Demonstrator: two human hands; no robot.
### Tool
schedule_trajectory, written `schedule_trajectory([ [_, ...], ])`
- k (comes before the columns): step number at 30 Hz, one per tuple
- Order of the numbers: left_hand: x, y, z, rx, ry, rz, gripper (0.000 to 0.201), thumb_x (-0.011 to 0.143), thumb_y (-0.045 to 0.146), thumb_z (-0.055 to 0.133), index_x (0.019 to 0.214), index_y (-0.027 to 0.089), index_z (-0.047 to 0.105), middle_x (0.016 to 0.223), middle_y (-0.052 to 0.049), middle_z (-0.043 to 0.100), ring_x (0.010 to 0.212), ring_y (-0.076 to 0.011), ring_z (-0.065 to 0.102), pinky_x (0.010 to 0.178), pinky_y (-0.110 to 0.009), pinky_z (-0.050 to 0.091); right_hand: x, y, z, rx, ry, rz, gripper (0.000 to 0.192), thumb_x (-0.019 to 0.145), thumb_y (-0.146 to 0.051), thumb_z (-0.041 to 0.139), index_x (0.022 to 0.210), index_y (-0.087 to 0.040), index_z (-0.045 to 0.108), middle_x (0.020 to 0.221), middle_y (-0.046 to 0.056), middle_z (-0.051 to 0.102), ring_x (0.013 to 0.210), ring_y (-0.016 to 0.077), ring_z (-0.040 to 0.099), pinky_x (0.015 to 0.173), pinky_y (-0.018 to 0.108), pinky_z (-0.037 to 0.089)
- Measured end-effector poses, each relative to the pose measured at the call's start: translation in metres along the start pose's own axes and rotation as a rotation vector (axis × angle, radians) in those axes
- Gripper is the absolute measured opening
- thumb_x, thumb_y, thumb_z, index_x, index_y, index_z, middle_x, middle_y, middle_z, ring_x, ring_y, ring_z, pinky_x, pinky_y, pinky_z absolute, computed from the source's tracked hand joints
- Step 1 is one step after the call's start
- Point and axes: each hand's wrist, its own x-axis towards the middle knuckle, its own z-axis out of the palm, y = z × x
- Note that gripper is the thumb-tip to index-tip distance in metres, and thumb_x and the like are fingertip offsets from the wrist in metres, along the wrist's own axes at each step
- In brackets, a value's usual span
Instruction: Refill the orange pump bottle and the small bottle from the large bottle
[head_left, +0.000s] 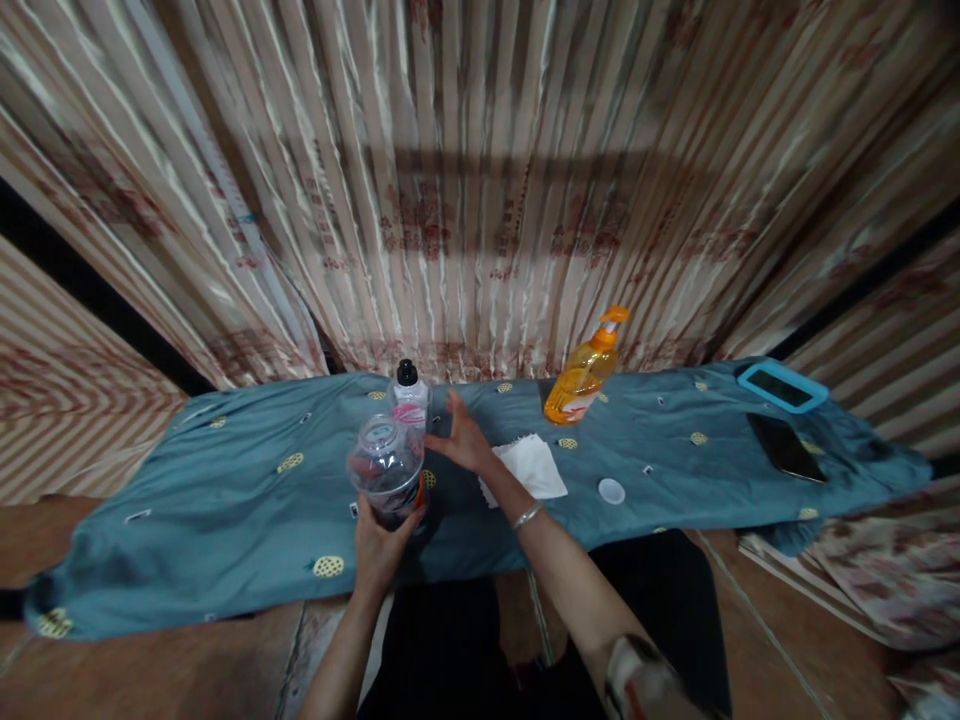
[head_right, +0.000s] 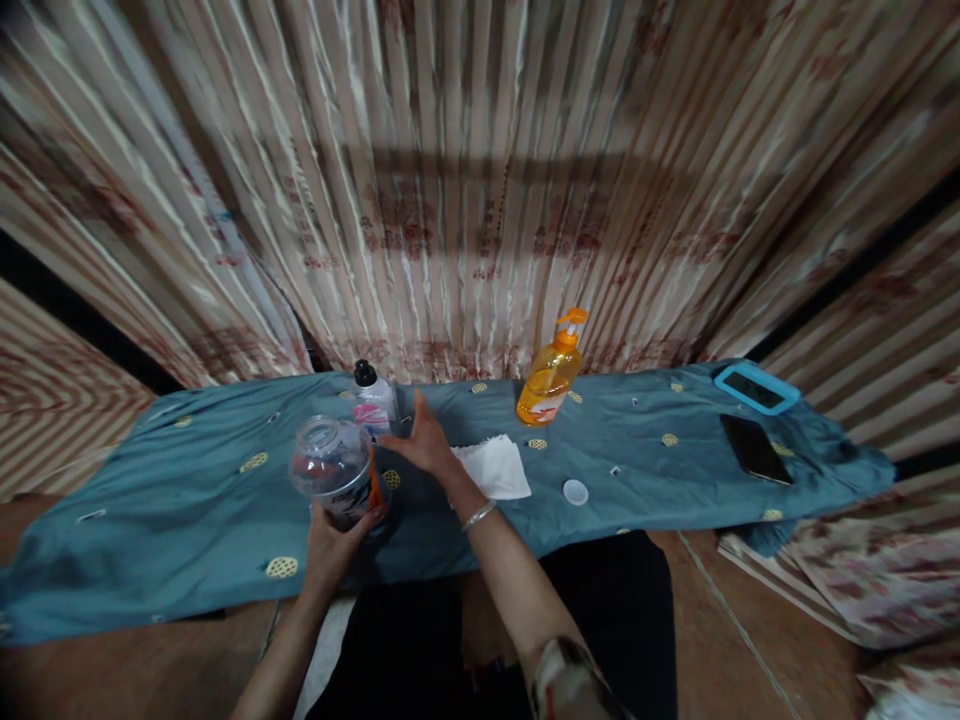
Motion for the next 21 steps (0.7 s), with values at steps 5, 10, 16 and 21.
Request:
schedule_trajectory([
  [5, -0.001, 0.001, 0.001, -0.013, 0.021, 0.024, 0.069, 0.052, 0.052, 0.086, 0.105, 0.022, 0.054, 0.104, -0.008, 0.07, 0.1, -0.0358, 0.07, 0.092, -0.054, 0.056, 0.023, -0.003, 0.031, 0.055, -0.031, 0.075, 0.047, 0.096, -0.043, 0.07, 0.134, -0.017, 0.06, 0.127, 0.011, 0.069, 0.111, 0.0264, 0.07, 0.097, 0.05, 0.058],
  [10, 0.0, 0.001, 0.002, -0.016, 0.003, -0.006, 0.07, 0.05, 0.052, 0.085, 0.104, 0.021, 0.055, 0.1, -0.008, 0.072, 0.096, -0.0344, 0.071, 0.09, -0.052, 0.057, 0.016, -0.006, 0.026, 0.049, -0.018, 0.105, 0.031, 0.098, -0.043, 0.067, 0.113, -0.016, 0.067, 0.107, 0.006, 0.072, 0.092, 0.0199, 0.07, 0.085, 0.042, 0.06],
  [16, 0.002, 0.002, 0.002, 0.012, 0.059, 0.004, 0.066, 0.048, 0.044, 0.088, 0.103, 0.023, 0.058, 0.101, -0.006, 0.072, 0.098, -0.0349, 0.071, 0.09, -0.05, 0.057, -0.027, 0.004, -0.032, 0.01, 0.07, 0.14, 0.03, 0.097, -0.043, 0.069, 0.109, -0.016, 0.067, 0.102, 0.004, 0.072, 0.088, 0.0187, 0.07, 0.083, 0.039, 0.06],
  [21, 0.004, 0.002, 0.007, 0.002, 0.043, 0.019, 0.072, 0.048, 0.045, 0.089, 0.109, 0.022, 0.058, 0.105, -0.008, 0.072, 0.101, -0.0359, 0.071, 0.092, -0.052, 0.056, -0.088, 0.02, -0.085, -0.042, 0.162, 0.203, 0.031, 0.093, -0.043, 0.074, 0.108, -0.016, 0.066, 0.095, 0.002, 0.072, 0.086, 0.0193, 0.071, 0.085, 0.041, 0.059],
])
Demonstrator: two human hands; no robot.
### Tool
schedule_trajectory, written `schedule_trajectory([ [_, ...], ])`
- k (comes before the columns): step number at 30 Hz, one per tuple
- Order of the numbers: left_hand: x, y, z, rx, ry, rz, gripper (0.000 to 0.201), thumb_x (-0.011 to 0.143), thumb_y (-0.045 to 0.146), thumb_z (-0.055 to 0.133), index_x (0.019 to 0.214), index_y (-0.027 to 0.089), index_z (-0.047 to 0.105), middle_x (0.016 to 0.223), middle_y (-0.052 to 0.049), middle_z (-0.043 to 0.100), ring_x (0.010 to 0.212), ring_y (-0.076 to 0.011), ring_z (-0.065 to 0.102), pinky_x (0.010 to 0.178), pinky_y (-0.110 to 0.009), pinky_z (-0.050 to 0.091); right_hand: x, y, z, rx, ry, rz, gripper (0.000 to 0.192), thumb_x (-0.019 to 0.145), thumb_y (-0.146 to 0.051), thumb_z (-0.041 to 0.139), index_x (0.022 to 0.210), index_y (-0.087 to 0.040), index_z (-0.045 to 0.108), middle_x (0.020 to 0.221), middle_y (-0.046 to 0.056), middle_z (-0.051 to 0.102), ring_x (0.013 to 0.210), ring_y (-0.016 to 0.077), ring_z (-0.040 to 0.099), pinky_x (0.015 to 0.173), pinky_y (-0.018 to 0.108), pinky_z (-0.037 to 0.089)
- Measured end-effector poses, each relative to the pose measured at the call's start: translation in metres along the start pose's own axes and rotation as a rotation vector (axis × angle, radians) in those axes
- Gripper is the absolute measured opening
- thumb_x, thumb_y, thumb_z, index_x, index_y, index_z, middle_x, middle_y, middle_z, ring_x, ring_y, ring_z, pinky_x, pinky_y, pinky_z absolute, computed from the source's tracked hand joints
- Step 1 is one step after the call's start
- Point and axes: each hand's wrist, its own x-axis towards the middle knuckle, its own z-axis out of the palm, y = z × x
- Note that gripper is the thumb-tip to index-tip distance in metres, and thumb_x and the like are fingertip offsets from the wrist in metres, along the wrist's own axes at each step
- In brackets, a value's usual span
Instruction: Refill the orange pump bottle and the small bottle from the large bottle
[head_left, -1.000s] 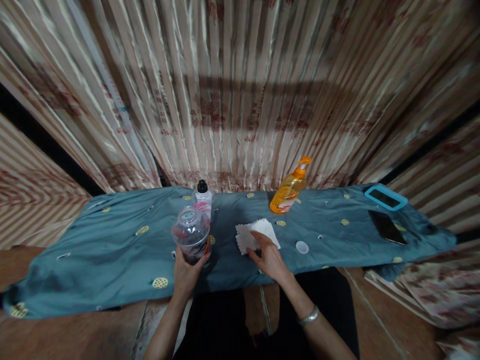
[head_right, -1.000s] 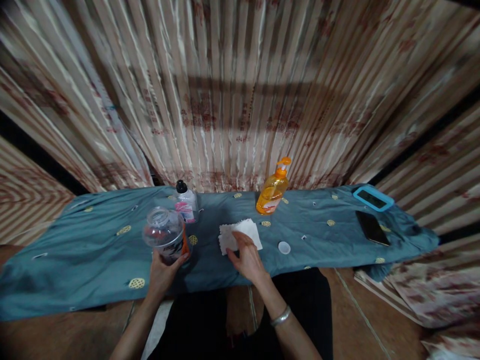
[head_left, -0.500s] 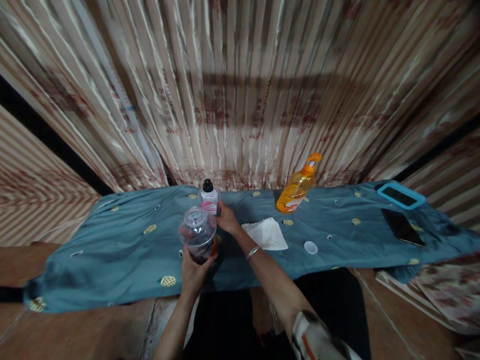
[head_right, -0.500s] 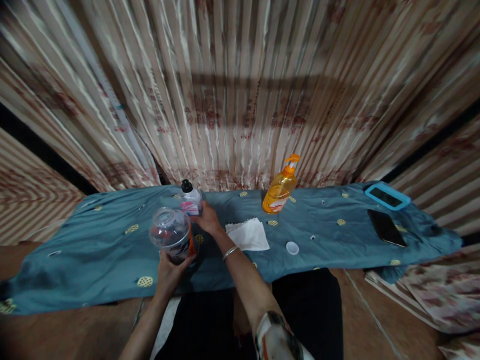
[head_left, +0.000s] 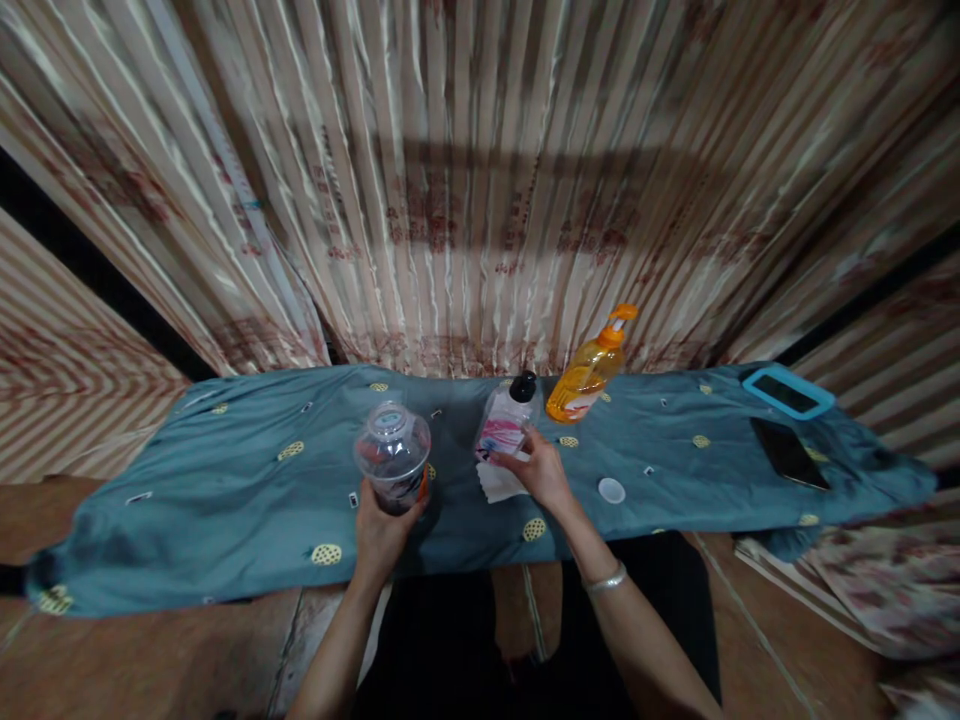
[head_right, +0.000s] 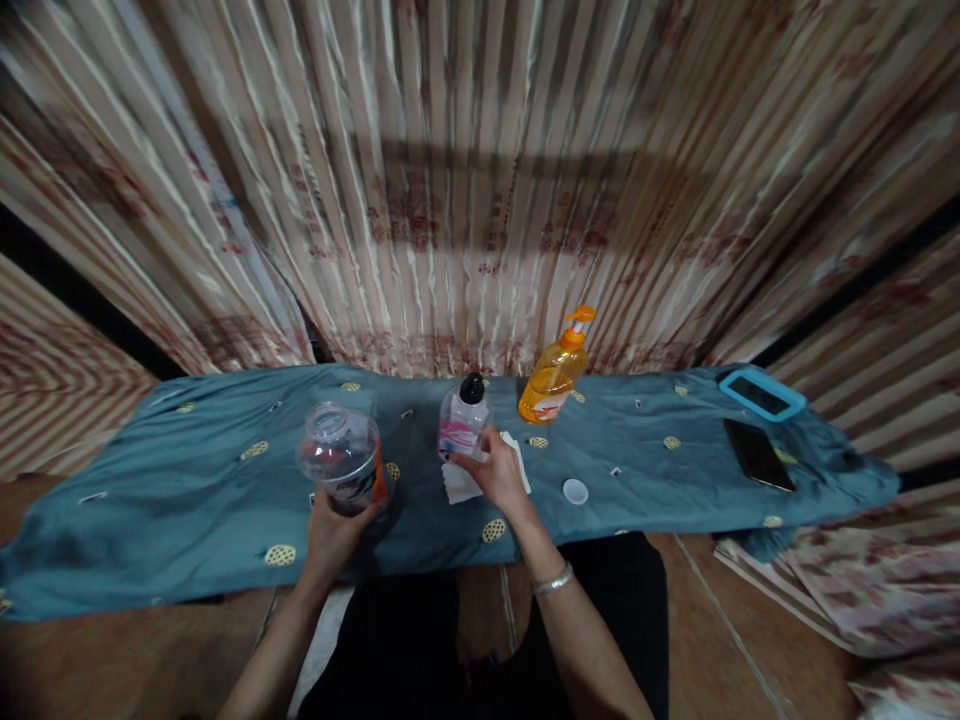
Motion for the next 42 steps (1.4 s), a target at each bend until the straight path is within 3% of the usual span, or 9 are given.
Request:
schedule_trajectory([
  [6, -0.002, 0.006, 0.014, -0.013, -0.033, 0.049, 0.071, 0.053, 0.04, 0.088, 0.114, 0.021, 0.058, 0.11, -0.009, 0.072, 0.105, -0.0351, 0.071, 0.096, -0.051, 0.056, -0.033, 0.021, -0.024, -0.017, 0.063, 0.071, 0.035, 0.085, -0.034, 0.082, 0.11, -0.016, 0.066, 0.098, 0.003, 0.073, 0.09, 0.0211, 0.072, 0.088, 0.043, 0.059],
  [12, -0.003, 0.003, 0.021, -0.034, -0.106, 0.086, 0.077, 0.06, 0.04, 0.086, 0.126, 0.02, 0.054, 0.125, -0.011, 0.07, 0.117, -0.0337, 0.069, 0.105, -0.051, 0.054, -0.036, 0.036, -0.015, 0.014, 0.068, 0.082, 0.035, 0.088, -0.036, 0.079, 0.114, -0.017, 0.066, 0.101, 0.004, 0.073, 0.094, 0.0219, 0.071, 0.092, 0.046, 0.058],
  [18, -0.005, -0.014, 0.021, -0.041, -0.108, 0.116, 0.098, 0.062, 0.042, 0.087, 0.146, 0.02, 0.041, 0.149, -0.017, 0.056, 0.141, -0.0362, 0.055, 0.12, -0.053, 0.042, -0.038, 0.044, -0.006, 0.063, 0.093, 0.062, 0.039, 0.088, -0.036, 0.079, 0.117, -0.017, 0.064, 0.105, 0.004, 0.072, 0.093, 0.0218, 0.071, 0.091, 0.046, 0.058],
  [23, -0.013, -0.024, 0.016, -0.098, -0.114, 0.173, 0.101, 0.065, 0.04, 0.087, 0.151, 0.019, 0.037, 0.157, -0.02, 0.048, 0.146, -0.0377, 0.049, 0.124, -0.055, 0.038, -0.04, 0.048, 0.001, 0.109, 0.12, 0.054, 0.04, 0.088, -0.036, 0.079, 0.119, -0.017, 0.063, 0.106, 0.005, 0.071, 0.094, 0.0221, 0.07, 0.091, 0.046, 0.058],
  [26, -0.024, -0.033, 0.006, -0.141, -0.113, 0.204, 0.095, 0.068, 0.044, 0.086, 0.148, 0.02, 0.04, 0.156, -0.021, 0.047, 0.147, -0.0376, 0.048, 0.124, -0.057, 0.038, -0.042, 0.051, 0.006, 0.141, 0.146, 0.049, 0.04, 0.089, -0.038, 0.078, 0.12, -0.017, 0.062, 0.107, 0.005, 0.071, 0.095, 0.0223, 0.07, 0.09, 0.046, 0.058],
  [30, -0.05, -0.045, -0.013, -0.135, -0.125, 0.19, 0.066, 0.074, 0.05, 0.08, 0.128, 0.02, 0.055, 0.129, -0.016, 0.067, 0.125, -0.0351, 0.066, 0.113, -0.059, 0.049, -0.044, 0.054, 0.012, 0.183, 0.172, 0.023, 0.041, 0.091, -0.04, 0.075, 0.122, -0.018, 0.062, 0.11, 0.006, 0.071, 0.097, 0.0226, 0.07, 0.091, 0.046, 0.058],
  [33, -0.072, -0.04, -0.015, -0.108, -0.206, 0.18, 0.048, 0.081, 0.05, 0.074, 0.118, 0.022, 0.063, 0.119, -0.013, 0.072, 0.115, -0.0324, 0.071, 0.107, -0.056, 0.055, -0.045, 0.053, 0.014, 0.194, 0.19, 0.001, 0.041, 0.091, -0.041, 0.075, 0.122, -0.017, 0.062, 0.11, 0.006, 0.071, 0.099, 0.0232, 0.069, 0.092, 0.046, 0.057],
  [37, -0.086, -0.013, 0.02, -0.146, -0.382, 0.214, 0.036, 0.085, 0.043, 0.07, 0.115, 0.023, 0.068, 0.12, -0.011, 0.073, 0.118, -0.0315, 0.07, 0.109, -0.053, 0.053, -0.045, 0.05, 0.013, 0.189, 0.194, -0.013, 0.042, 0.092, -0.042, 0.074, 0.124, -0.018, 0.062, 0.112, 0.007, 0.07, 0.101, 0.0236, 0.069, 0.092, 0.046, 0.057],
  [42, -0.06, 0.031, 0.094, -0.219, -0.455, 0.298, 0.076, 0.076, 0.038, 0.079, 0.144, 0.021, 0.049, 0.155, -0.016, 0.053, 0.145, -0.0337, 0.05, 0.124, -0.054, 0.036, -0.044, 0.05, 0.012, 0.174, 0.179, -0.032, 0.04, 0.094, -0.041, 0.072, 0.124, -0.018, 0.061, 0.114, 0.007, 0.07, 0.103, 0.0239, 0.069, 0.093, 0.047, 0.057],
])
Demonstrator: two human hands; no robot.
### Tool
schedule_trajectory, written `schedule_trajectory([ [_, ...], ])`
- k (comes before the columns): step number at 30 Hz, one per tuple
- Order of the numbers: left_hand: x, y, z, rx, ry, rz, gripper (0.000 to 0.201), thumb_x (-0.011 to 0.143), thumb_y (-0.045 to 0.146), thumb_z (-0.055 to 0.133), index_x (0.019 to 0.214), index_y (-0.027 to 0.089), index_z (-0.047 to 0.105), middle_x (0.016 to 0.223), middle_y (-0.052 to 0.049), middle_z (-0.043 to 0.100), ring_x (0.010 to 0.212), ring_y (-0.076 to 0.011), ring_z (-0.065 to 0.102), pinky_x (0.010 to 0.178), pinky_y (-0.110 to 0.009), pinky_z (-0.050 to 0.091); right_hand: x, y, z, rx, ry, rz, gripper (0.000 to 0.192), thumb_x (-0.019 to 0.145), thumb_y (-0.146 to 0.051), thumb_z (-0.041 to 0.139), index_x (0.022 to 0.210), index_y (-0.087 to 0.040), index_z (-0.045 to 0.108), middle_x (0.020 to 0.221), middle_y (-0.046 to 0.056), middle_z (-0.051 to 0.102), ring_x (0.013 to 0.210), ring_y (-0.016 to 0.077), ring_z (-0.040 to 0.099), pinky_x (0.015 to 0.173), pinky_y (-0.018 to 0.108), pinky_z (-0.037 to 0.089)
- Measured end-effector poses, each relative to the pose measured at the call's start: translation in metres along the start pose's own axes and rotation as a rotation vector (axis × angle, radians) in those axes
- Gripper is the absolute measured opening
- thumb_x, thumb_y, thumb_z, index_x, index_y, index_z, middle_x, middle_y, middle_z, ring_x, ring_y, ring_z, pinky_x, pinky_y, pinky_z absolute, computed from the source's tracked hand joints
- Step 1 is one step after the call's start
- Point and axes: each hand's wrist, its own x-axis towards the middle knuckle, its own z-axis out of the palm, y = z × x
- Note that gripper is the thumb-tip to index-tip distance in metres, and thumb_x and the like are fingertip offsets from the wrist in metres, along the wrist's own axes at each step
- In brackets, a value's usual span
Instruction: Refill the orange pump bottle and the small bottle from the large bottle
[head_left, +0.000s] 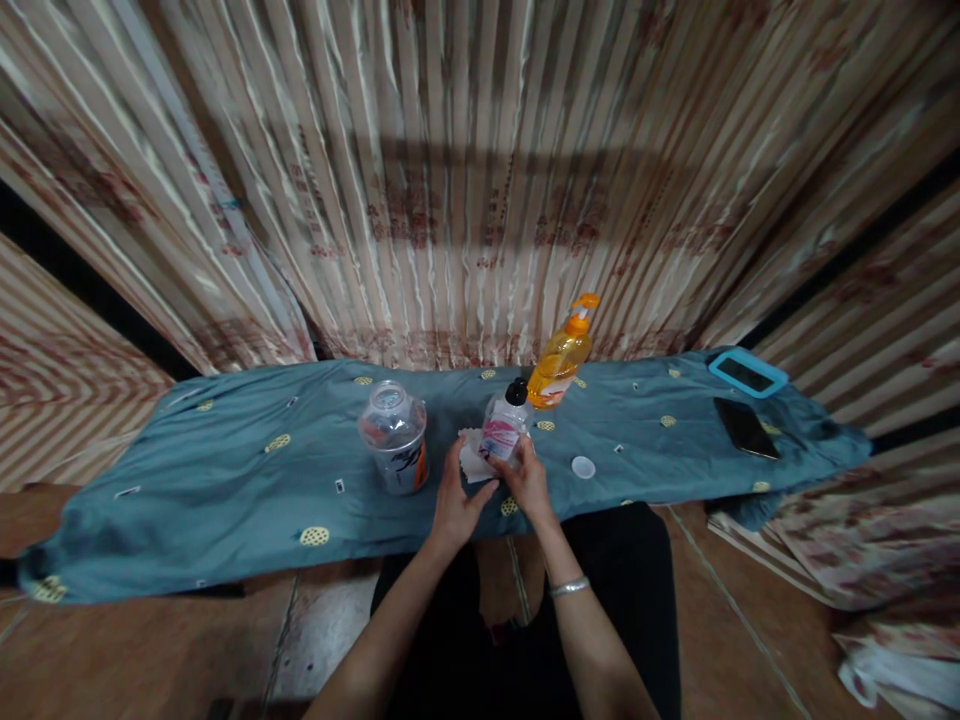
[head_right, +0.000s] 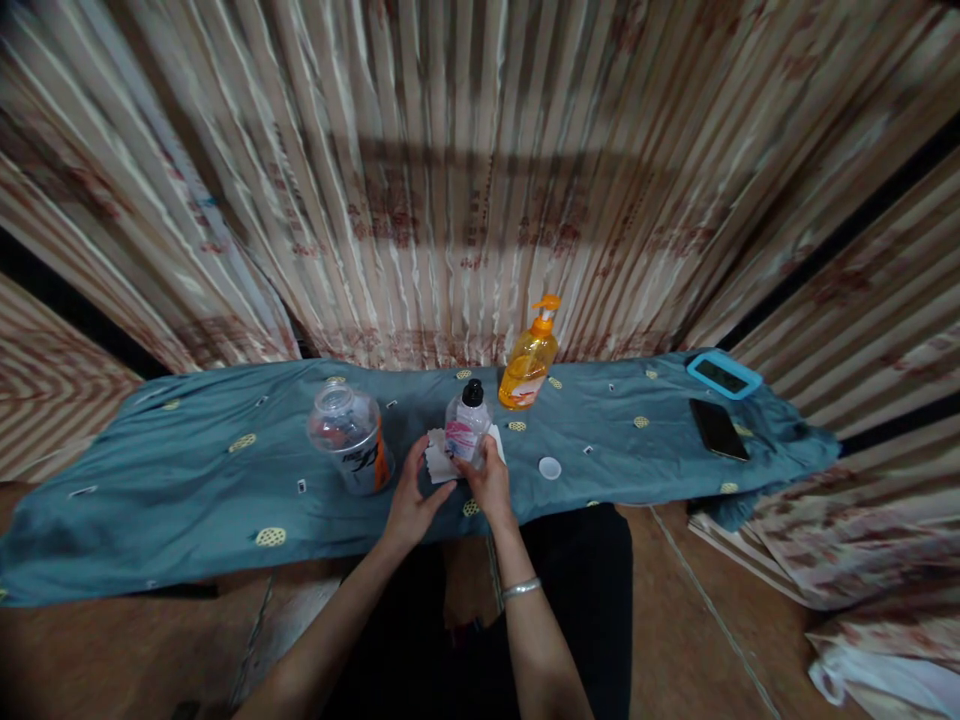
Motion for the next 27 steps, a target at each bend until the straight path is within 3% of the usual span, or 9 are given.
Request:
schedule_trajectory([
  [3, 0.04, 0.003, 0.024, -0.02, -0.013, 0.016, 0.095, 0.064, 0.032, 0.088, 0.147, 0.018, 0.044, 0.157, -0.02, 0.049, 0.147, -0.0369, 0.047, 0.123, -0.054, 0.036, 0.001, 0.001, 0.0, -0.004, -0.019, -0.023, 0.035, 0.096, -0.04, 0.068, 0.123, -0.018, 0.062, 0.115, 0.007, 0.069, 0.103, 0.0237, 0.069, 0.093, 0.047, 0.057],
  [6, 0.062, 0.003, 0.035, -0.04, -0.079, 0.011, 0.09, 0.06, 0.033, 0.091, 0.14, 0.019, 0.051, 0.137, -0.016, 0.065, 0.129, -0.0352, 0.063, 0.112, -0.051, 0.048, 0.003, 0.001, -0.001, 0.007, -0.032, -0.05, 0.036, 0.097, -0.04, 0.067, 0.124, -0.018, 0.061, 0.115, 0.007, 0.07, 0.103, 0.0238, 0.069, 0.094, 0.047, 0.057],
  [12, 0.063, -0.002, 0.037, -0.019, -0.055, -0.043, 0.073, 0.061, 0.03, 0.091, 0.125, 0.019, 0.058, 0.113, -0.009, 0.073, 0.109, -0.0306, 0.071, 0.099, -0.046, 0.055, 0.003, -0.006, -0.026, 0.013, -0.097, -0.043, 0.049, 0.091, -0.04, 0.075, 0.132, -0.018, 0.06, 0.122, 0.01, 0.071, 0.109, 0.0272, 0.07, 0.099, 0.053, 0.056],
  [14, 0.061, -0.002, 0.037, -0.015, -0.037, -0.056, 0.071, 0.06, 0.029, 0.091, 0.123, 0.019, 0.058, 0.113, -0.008, 0.073, 0.109, -0.0303, 0.071, 0.098, -0.045, 0.055, 0.005, -0.02, -0.039, 0.021, -0.066, -0.037, 0.059, 0.091, -0.041, 0.074, 0.141, -0.018, 0.054, 0.132, 0.013, 0.067, 0.118, 0.0304, 0.068, 0.103, 0.056, 0.055],
  [16, 0.06, 0.0, 0.038, -0.028, -0.03, -0.056, 0.072, 0.059, 0.029, 0.091, 0.122, 0.02, 0.057, 0.113, -0.008, 0.073, 0.108, -0.0298, 0.071, 0.097, -0.044, 0.055, 0.011, -0.043, -0.048, 0.032, -0.01, -0.063, 0.055, 0.097, -0.043, 0.066, 0.145, -0.02, 0.05, 0.138, 0.014, 0.065, 0.126, 0.0306, 0.064, 0.11, 0.057, 0.05],
  [19, 0.059, 0.001, 0.041, -0.071, -0.032, -0.066, 0.072, 0.058, 0.029, 0.09, 0.122, 0.02, 0.057, 0.112, -0.008, 0.073, 0.101, -0.0279, 0.073, 0.092, -0.042, 0.057, 0.029, -0.082, -0.048, -0.005, 0.057, -0.124, 0.051, 0.094, -0.046, 0.068, 0.137, -0.02, 0.058, 0.134, 0.012, 0.068, 0.122, 0.0278, 0.066, 0.109, 0.053, 0.05],
  [22, 0.058, 0.002, 0.043, -0.085, -0.013, -0.092, 0.071, 0.059, 0.025, 0.087, 0.122, 0.02, 0.056, 0.11, -0.007, 0.073, 0.095, -0.0265, 0.073, 0.087, -0.041, 0.058, 0.046, -0.109, -0.035, -0.098, 0.173, -0.106, 0.054, 0.08, -0.055, 0.081, 0.115, -0.017, 0.068, 0.109, 0.009, 0.074, 0.102, 0.0263, 0.071, 0.096, 0.05, 0.055],
  [24, 0.057, 0.002, 0.043, -0.077, -0.002, -0.09, 0.069, 0.059, 0.021, 0.086, 0.121, 0.02, 0.056, 0.109, -0.006, 0.073, 0.096, -0.0272, 0.073, 0.086, -0.041, 0.058, 0.052, -0.116, -0.027, -0.138, 0.225, -0.104, 0.048, 0.08, -0.06, 0.079, 0.101, -0.017, 0.071, 0.096, 0.007, 0.074, 0.094, 0.0246, 0.07, 0.092, 0.048, 0.056],
  [27, 0.057, 0.003, 0.042, -0.057, -0.012, -0.072, 0.063, 0.059, 0.017, 0.083, 0.117, 0.019, 0.057, 0.108, -0.007, 0.073, 0.097, -0.0293, 0.073, 0.086, -0.041, 0.058, 0.051, -0.116, -0.022, -0.141, 0.243, -0.157, 0.044, 0.086, -0.061, 0.073, 0.098, -0.018, 0.072, 0.099, 0.007, 0.075, 0.098, 0.0239, 0.07, 0.094, 0.047, 0.055],
])
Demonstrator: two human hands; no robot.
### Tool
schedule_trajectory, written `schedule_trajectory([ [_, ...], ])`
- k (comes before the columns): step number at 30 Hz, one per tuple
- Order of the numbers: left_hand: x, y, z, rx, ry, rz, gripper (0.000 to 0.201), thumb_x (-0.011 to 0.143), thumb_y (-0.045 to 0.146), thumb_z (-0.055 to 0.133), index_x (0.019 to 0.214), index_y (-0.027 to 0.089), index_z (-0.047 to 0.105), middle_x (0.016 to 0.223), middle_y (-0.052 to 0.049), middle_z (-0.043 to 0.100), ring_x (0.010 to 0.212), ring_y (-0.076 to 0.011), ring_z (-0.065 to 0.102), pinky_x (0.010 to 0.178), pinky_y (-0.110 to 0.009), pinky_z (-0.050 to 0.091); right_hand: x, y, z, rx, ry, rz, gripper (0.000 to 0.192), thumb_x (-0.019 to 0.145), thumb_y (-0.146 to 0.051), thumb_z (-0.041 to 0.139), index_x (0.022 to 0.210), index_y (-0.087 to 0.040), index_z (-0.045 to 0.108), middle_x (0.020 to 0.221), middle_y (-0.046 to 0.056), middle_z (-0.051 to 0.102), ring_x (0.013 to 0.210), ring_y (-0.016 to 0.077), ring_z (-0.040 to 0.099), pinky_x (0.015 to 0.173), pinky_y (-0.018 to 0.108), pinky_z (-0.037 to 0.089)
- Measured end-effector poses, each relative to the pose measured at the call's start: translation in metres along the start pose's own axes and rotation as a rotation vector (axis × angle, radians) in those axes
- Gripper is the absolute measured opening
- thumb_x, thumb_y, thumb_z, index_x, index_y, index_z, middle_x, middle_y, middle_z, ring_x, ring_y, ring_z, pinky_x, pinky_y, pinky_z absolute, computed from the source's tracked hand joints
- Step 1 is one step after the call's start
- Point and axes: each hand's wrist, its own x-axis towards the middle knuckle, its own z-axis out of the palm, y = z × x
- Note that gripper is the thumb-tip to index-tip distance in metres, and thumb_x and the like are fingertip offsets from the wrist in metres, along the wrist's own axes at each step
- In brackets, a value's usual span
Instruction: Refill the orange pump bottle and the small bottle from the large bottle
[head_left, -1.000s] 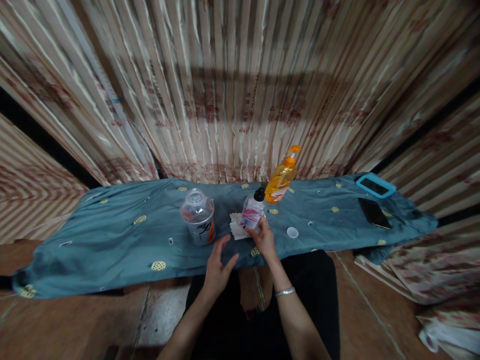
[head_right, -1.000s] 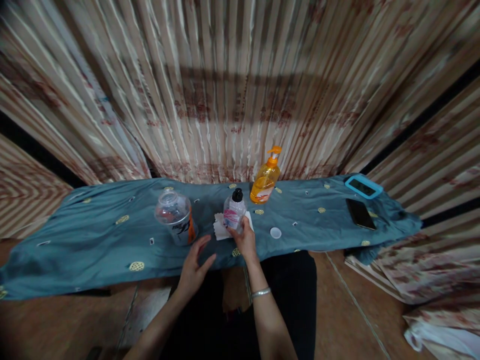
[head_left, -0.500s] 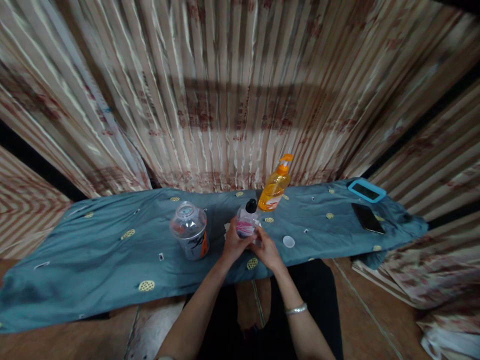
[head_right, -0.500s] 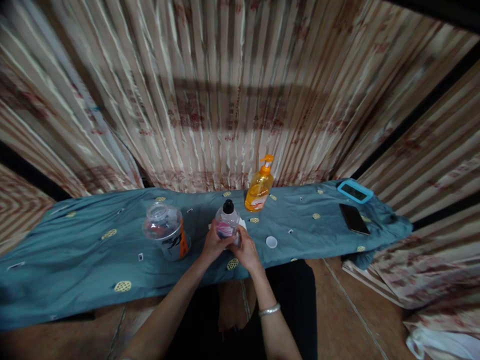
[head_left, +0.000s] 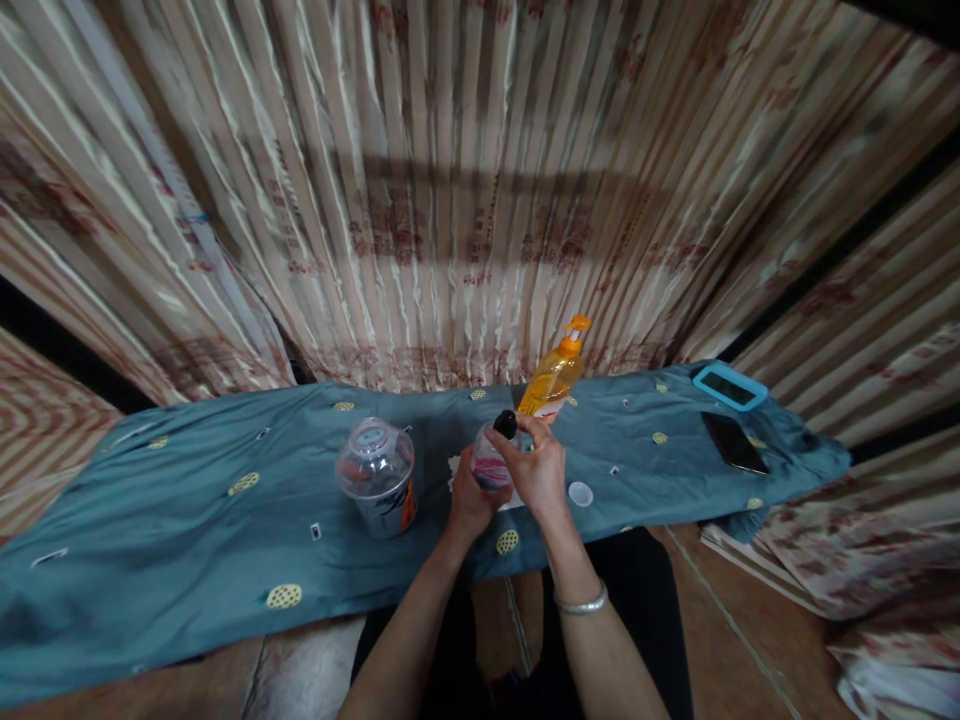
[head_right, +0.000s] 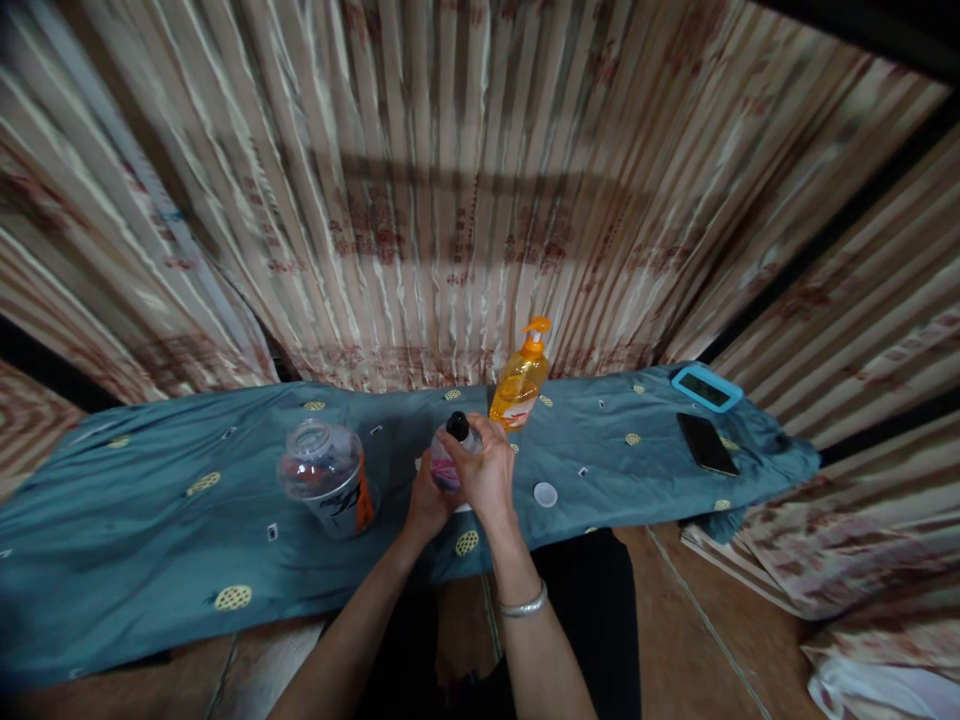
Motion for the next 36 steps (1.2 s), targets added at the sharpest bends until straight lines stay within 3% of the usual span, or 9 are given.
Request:
schedule_trajectory([
  [6, 0.002, 0.0, 0.0, 0.025, -0.008, -0.011, 0.066, 0.058, 0.014, 0.082, 0.119, 0.017, 0.056, 0.109, -0.011, 0.073, 0.1, -0.0317, 0.072, 0.089, -0.043, 0.058, 0.002, 0.006, -0.008, 0.074, -0.108, -0.083, 0.04, 0.092, -0.055, 0.07, 0.107, -0.018, 0.072, 0.111, 0.008, 0.075, 0.109, 0.0247, 0.069, 0.101, 0.049, 0.052],
  [11, 0.004, -0.002, 0.003, 0.061, 0.059, -0.033, 0.072, 0.053, 0.019, 0.085, 0.119, 0.02, 0.058, 0.107, -0.006, 0.075, 0.096, -0.0285, 0.073, 0.087, -0.042, 0.059, 0.012, 0.013, -0.014, 0.17, -0.295, -0.068, 0.047, 0.092, -0.059, 0.068, 0.114, -0.018, 0.071, 0.108, 0.007, 0.077, 0.103, 0.024, 0.073, 0.097, 0.048, 0.057],
  [14, 0.003, -0.001, 0.003, 0.04, 0.052, -0.033, 0.067, 0.054, 0.019, 0.085, 0.115, 0.021, 0.059, 0.102, -0.004, 0.075, 0.09, -0.0261, 0.074, 0.083, -0.039, 0.06, 0.013, 0.014, -0.012, 0.154, -0.204, -0.011, 0.056, 0.083, -0.056, 0.079, 0.121, -0.018, 0.066, 0.119, 0.01, 0.074, 0.109, 0.0268, 0.07, 0.1, 0.052, 0.055],
  [17, 0.003, 0.001, 0.002, 0.021, 0.044, -0.046, 0.065, 0.054, 0.018, 0.085, 0.114, 0.02, 0.059, 0.1, -0.004, 0.075, 0.087, -0.0257, 0.074, 0.081, -0.039, 0.061, 0.013, 0.011, -0.008, 0.157, -0.134, 0.017, 0.047, 0.08, -0.053, 0.082, 0.106, -0.017, 0.067, 0.118, 0.01, 0.073, 0.107, 0.0263, 0.07, 0.1, 0.051, 0.055],
  [23, 0.004, 0.003, 0.001, 0.088, 0.058, -0.063, 0.071, 0.053, 0.02, 0.086, 0.118, 0.018, 0.058, 0.102, -0.006, 0.075, 0.091, -0.0278, 0.075, 0.083, -0.042, 0.061, 0.016, 0.013, -0.01, 0.263, -0.319, -0.053, 0.048, 0.093, -0.056, 0.067, 0.121, -0.017, 0.067, 0.113, 0.009, 0.075, 0.104, 0.0244, 0.073, 0.097, 0.049, 0.058],
  [27, 0.004, 0.003, 0.0, 0.097, 0.052, -0.071, 0.071, 0.053, 0.021, 0.086, 0.118, 0.019, 0.058, 0.102, -0.005, 0.075, 0.091, -0.0287, 0.075, 0.083, -0.043, 0.06, 0.017, 0.014, -0.009, 0.2, -0.229, -0.02, 0.063, 0.08, -0.055, 0.081, 0.127, -0.017, 0.063, 0.129, 0.013, 0.07, 0.119, 0.0299, 0.067, 0.107, 0.056, 0.05],
  [30, 0.004, 0.005, 0.0, 0.095, 0.04, -0.084, 0.068, 0.053, 0.02, 0.085, 0.116, 0.019, 0.058, 0.099, -0.004, 0.075, 0.088, -0.027, 0.075, 0.081, -0.04, 0.06, 0.015, 0.014, -0.008, 0.151, -0.156, 0.017, 0.053, 0.074, -0.05, 0.087, 0.109, -0.016, 0.066, 0.128, 0.013, 0.069, 0.118, 0.0311, 0.066, 0.108, 0.058, 0.047],
  [33, 0.003, 0.005, 0.001, 0.094, 0.047, -0.07, 0.067, 0.053, 0.02, 0.085, 0.115, 0.019, 0.058, 0.1, -0.004, 0.075, 0.09, -0.0261, 0.075, 0.081, -0.038, 0.059, 0.013, 0.014, -0.01, 0.183, -0.217, -0.003, 0.041, 0.085, -0.048, 0.078, 0.111, -0.017, 0.069, 0.125, 0.011, 0.072, 0.117, 0.0289, 0.067, 0.109, 0.057, 0.048],
  [36, 0.003, 0.004, 0.001, 0.069, 0.049, -0.054, 0.068, 0.053, 0.021, 0.086, 0.115, 0.02, 0.059, 0.101, -0.004, 0.075, 0.092, -0.0254, 0.074, 0.083, -0.037, 0.059, 0.012, 0.016, -0.012, 0.235, -0.316, -0.039, 0.049, 0.091, -0.051, 0.071, 0.126, -0.018, 0.066, 0.129, 0.012, 0.071, 0.121, 0.0286, 0.067, 0.109, 0.056, 0.049],
])
